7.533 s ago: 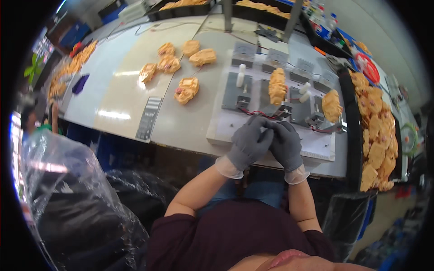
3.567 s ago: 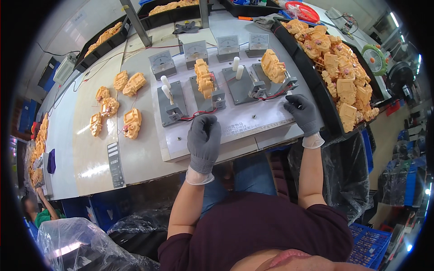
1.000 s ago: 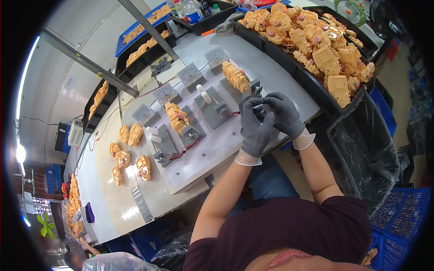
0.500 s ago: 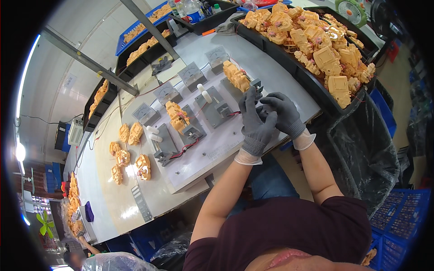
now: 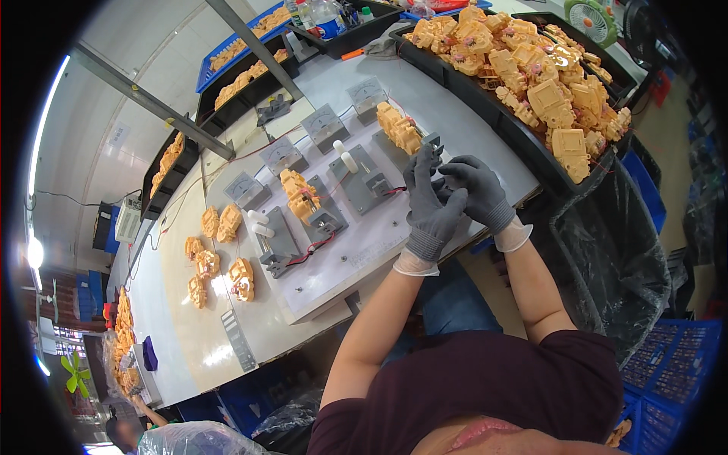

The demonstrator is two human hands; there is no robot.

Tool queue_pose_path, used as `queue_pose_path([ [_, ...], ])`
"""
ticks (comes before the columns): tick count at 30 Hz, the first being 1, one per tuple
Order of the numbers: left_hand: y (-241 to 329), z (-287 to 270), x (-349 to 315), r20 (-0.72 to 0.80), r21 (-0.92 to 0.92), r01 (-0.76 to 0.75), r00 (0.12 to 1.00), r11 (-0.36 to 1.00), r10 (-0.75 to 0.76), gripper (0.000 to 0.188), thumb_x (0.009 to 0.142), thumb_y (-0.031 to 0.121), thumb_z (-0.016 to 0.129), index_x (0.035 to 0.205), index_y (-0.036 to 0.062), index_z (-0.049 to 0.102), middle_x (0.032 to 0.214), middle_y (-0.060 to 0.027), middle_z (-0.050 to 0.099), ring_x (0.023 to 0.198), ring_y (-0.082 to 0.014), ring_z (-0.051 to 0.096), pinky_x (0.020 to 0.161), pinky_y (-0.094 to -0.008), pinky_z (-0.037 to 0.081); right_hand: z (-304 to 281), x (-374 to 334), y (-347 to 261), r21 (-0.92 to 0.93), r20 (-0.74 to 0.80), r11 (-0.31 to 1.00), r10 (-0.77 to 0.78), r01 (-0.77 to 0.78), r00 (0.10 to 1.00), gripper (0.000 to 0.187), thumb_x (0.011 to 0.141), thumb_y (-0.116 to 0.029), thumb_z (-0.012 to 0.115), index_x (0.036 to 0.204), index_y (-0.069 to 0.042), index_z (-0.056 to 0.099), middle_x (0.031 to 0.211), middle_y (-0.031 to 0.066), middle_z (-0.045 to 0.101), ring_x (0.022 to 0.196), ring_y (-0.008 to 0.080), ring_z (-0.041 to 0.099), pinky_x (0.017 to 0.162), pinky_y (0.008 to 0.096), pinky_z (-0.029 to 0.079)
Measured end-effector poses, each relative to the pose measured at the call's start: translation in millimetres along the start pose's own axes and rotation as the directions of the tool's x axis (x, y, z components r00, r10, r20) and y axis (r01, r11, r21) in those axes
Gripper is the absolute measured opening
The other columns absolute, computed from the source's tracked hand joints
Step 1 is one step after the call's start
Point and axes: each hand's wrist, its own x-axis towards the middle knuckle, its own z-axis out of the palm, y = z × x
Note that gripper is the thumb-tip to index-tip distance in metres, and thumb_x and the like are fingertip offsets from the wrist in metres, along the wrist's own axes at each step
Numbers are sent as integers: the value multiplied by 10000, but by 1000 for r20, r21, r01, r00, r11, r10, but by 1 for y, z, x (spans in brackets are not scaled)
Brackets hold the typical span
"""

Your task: The person assembles waffle sandwiches by picking up waffles and placing them onto a testing jig. They then insert a small white cylindrical object into the center of the waffle stack. The person repeats this process for multiple waffles, moving them from a tray to the jig.

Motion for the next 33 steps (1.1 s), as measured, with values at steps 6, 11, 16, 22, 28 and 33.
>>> queue_pose_path([
  [6, 0, -1, 0, 3, 22, 3, 1000, 1000, -3, 895, 687, 70, 628, 1478, 69, 208, 1291, -135, 321, 1146, -260, 450, 938, -363, 475, 1, 0, 2, -11, -8, 1000, -12, 12, 1000, 390, 649, -158, 775, 1017, -79, 673, 1038, 119, 617, 948, 295, 619, 840, 365, 519],
  [11, -1, -1, 1, 9, -27, 33, 999, 999, -33, 897, 682, 73, 630, 1475, 67, 212, 1284, -137, 323, 1158, -250, 441, 943, -370, 475, 1, 1, 0, 22, -8, 1000, 0, 0, 1000, 387, 649, -146, 774, 1016, -76, 673, 1025, 122, 620, 943, 295, 620, 834, 365, 520],
  [16, -2, -1, 1, -1, 47, -32, 999, 998, 32, 868, 695, 72, 619, 1471, 85, 229, 1307, -152, 316, 1177, -270, 445, 921, -360, 489, 2, -1, 3, 32, -26, 999, -11, 11, 1000, 382, 645, -129, 772, 1010, -70, 673, 1016, 123, 621, 933, 295, 623, 826, 364, 522],
  [22, -3, 0, 1, -8, 51, -36, 999, 998, 36, 852, 698, 73, 606, 1467, 91, 241, 1311, -164, 316, 1192, -289, 441, 916, -364, 493, 3, -1, 3, 52, -19, 999, 8, -7, 1000, 381, 643, -123, 775, 1005, -66, 674, 1014, 123, 620, 924, 291, 627, 818, 359, 524],
  [28, -5, 0, 0, -15, 54, -43, 999, 998, 44, 843, 703, 71, 605, 1463, 76, 241, 1312, -161, 309, 1186, -282, 445, 911, -348, 499, 2, 0, 0, 50, -19, 999, 22, -21, 1000, 378, 643, -120, 776, 1001, -59, 674, 1014, 125, 619, 923, 286, 630, 813, 355, 526],
  [33, -5, -1, 1, -7, 33, -60, 998, 998, 61, 830, 715, 65, 602, 1460, 59, 235, 1318, -151, 298, 1187, -262, 445, 900, -332, 513, 3, 0, 2, 72, -15, 997, 31, -30, 999, 384, 641, -111, 775, 1006, -52, 673, 1018, 125, 620, 924, 283, 631, 814, 350, 525],
])
